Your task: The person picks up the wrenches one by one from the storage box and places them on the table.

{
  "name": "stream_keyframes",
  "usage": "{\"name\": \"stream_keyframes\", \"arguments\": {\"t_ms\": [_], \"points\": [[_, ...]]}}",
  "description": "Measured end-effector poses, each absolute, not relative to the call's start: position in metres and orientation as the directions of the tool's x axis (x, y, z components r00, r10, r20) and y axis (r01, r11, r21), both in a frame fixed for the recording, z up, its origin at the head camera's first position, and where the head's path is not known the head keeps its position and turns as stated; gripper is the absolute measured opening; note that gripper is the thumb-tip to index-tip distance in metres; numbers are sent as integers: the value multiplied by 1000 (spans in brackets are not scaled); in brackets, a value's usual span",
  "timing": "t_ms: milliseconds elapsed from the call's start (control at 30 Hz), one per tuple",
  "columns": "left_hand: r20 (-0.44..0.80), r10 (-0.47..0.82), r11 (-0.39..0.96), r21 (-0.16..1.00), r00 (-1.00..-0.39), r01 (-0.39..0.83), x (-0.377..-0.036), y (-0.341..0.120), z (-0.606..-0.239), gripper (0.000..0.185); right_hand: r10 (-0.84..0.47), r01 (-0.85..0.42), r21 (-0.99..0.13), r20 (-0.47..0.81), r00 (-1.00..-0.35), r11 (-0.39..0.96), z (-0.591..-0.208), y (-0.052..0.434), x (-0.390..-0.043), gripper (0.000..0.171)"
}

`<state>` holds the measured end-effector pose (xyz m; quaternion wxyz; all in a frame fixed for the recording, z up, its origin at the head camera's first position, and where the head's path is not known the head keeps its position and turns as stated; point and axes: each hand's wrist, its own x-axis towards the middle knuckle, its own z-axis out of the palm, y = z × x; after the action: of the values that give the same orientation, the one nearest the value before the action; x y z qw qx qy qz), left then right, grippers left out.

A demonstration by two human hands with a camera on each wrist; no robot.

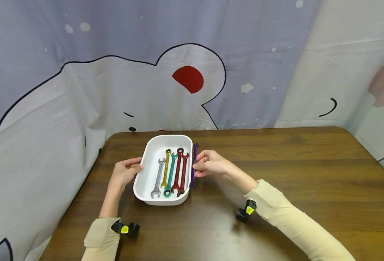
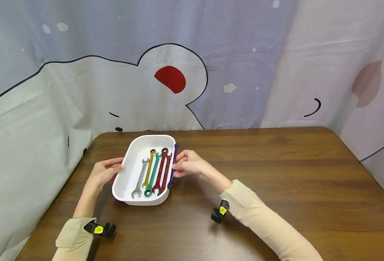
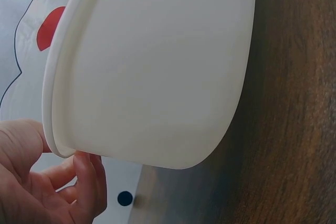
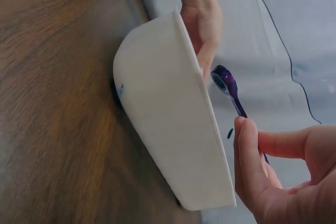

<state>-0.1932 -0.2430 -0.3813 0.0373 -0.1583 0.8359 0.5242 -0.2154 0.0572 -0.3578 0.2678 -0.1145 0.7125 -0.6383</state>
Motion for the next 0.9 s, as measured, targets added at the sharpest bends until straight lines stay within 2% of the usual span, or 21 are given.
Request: {"name": "stream_keyframes", "arguments": {"t_ms": [900], "points": [[-227,-227,396,867,-947,-302,-193,-243,-381,43,-484,226,-958,-283,-828,175,-383,74,-219,26]]}}
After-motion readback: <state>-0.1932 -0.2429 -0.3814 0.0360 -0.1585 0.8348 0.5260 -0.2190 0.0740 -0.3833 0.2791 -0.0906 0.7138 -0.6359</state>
